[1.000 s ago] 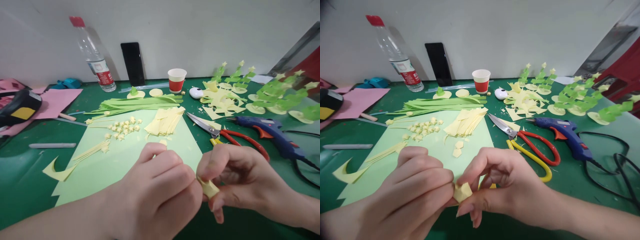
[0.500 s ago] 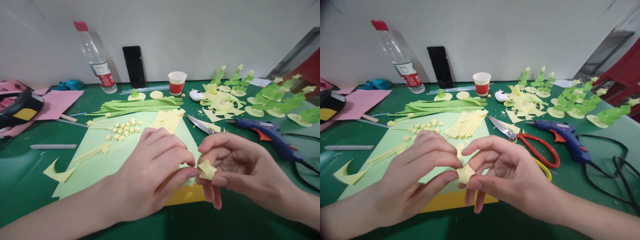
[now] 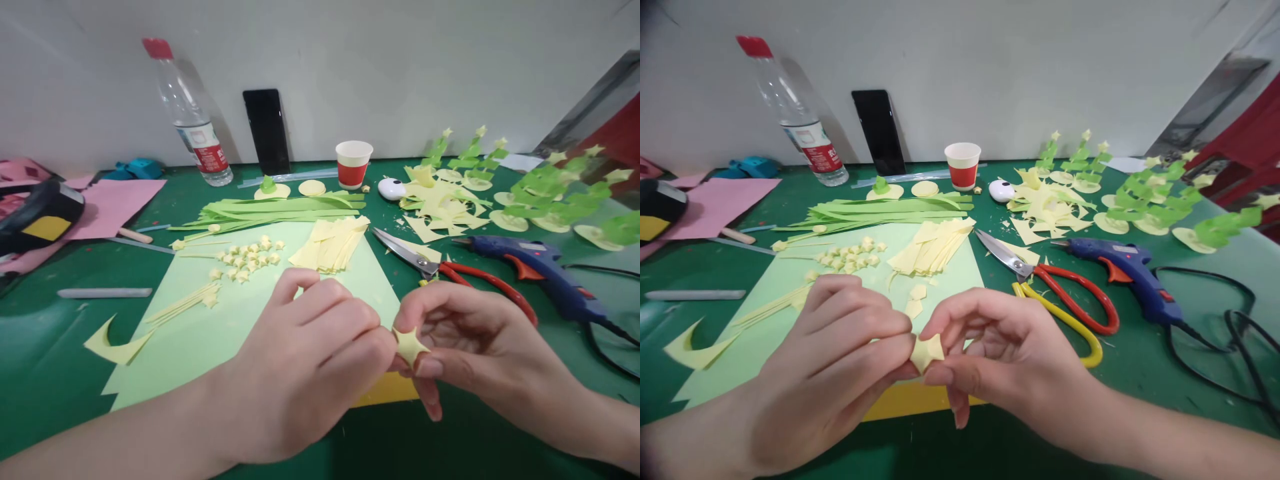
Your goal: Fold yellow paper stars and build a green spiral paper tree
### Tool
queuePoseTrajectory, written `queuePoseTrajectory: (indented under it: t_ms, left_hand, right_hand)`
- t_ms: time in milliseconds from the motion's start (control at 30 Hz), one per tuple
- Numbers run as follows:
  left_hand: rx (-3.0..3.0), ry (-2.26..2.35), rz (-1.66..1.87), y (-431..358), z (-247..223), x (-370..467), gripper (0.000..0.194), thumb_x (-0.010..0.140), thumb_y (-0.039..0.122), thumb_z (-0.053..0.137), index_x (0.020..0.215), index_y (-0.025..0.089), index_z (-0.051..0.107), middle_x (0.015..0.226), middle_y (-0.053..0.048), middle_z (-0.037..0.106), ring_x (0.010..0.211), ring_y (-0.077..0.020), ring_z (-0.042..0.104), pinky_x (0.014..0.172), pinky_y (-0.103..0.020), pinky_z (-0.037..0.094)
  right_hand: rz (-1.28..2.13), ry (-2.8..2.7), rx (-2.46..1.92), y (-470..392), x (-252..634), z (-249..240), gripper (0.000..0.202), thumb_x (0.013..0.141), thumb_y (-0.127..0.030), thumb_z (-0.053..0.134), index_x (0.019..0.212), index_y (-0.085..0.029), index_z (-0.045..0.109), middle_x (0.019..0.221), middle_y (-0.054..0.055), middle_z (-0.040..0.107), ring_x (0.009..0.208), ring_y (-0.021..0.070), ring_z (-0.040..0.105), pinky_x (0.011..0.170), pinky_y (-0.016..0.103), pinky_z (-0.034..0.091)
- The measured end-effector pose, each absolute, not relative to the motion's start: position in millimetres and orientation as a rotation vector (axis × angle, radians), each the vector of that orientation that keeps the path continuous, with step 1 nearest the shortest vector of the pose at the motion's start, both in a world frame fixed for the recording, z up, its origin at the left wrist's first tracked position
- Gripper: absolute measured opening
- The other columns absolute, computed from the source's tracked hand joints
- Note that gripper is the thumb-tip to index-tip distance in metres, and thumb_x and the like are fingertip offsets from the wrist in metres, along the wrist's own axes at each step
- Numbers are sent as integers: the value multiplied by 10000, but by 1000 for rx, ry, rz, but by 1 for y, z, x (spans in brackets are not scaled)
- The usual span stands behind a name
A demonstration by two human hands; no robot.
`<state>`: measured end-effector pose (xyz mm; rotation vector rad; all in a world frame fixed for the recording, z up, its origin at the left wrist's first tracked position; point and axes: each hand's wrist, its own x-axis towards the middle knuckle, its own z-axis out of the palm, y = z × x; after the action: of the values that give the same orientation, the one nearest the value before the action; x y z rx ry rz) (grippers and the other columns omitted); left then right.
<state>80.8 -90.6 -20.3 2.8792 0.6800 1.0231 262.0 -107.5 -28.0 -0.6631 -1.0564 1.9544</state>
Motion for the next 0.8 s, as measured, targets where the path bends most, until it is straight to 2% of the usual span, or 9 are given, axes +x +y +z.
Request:
queuePoseTrajectory:
  t_ms: [167, 333, 567, 800]
  left_hand:
    - [2757, 636, 1048, -94, -24, 80, 190, 799, 7, 408, 687, 143, 478, 635, 18, 500, 626, -113, 396, 646, -280, 319]
    - [2630, 605, 1135, -94, -30, 83, 154, 702, -18, 427, 673, 129, 463, 627, -11, 494, 608, -127, 391, 574, -302, 319]
    - [2636, 601, 994, -92, -20, 82, 158, 794, 60, 383, 682, 129, 471, 647, -16, 491, 610, -138, 415, 587, -339, 305]
    - [2638, 674, 1030, -92, -20, 85, 184, 797, 69, 381, 647, 148, 454, 611, 13, 475, 587, -123, 402, 582, -334, 284]
  right_hand:
    - [1989, -1059, -669, -110, 262, -29, 78, 759, -131, 642, 807, -190, 627, 676, -45, 571, 544, 31, 601, 544, 99, 521]
    - [2019, -1042, -720, -107, 259, -30, 72, 759, -166, 650, 799, -163, 590, 605, -31, 612, 542, 41, 605, 535, 99, 516]
    - [2121, -919, -632, -105, 260, -29, 60, 765, -168, 648, 811, -171, 609, 633, -22, 645, 541, 59, 615, 505, 129, 530]
    - [2182, -821, -601, -106, 258, -26, 58, 760, -187, 655, 795, -158, 618, 640, -20, 644, 541, 56, 610, 487, 118, 524]
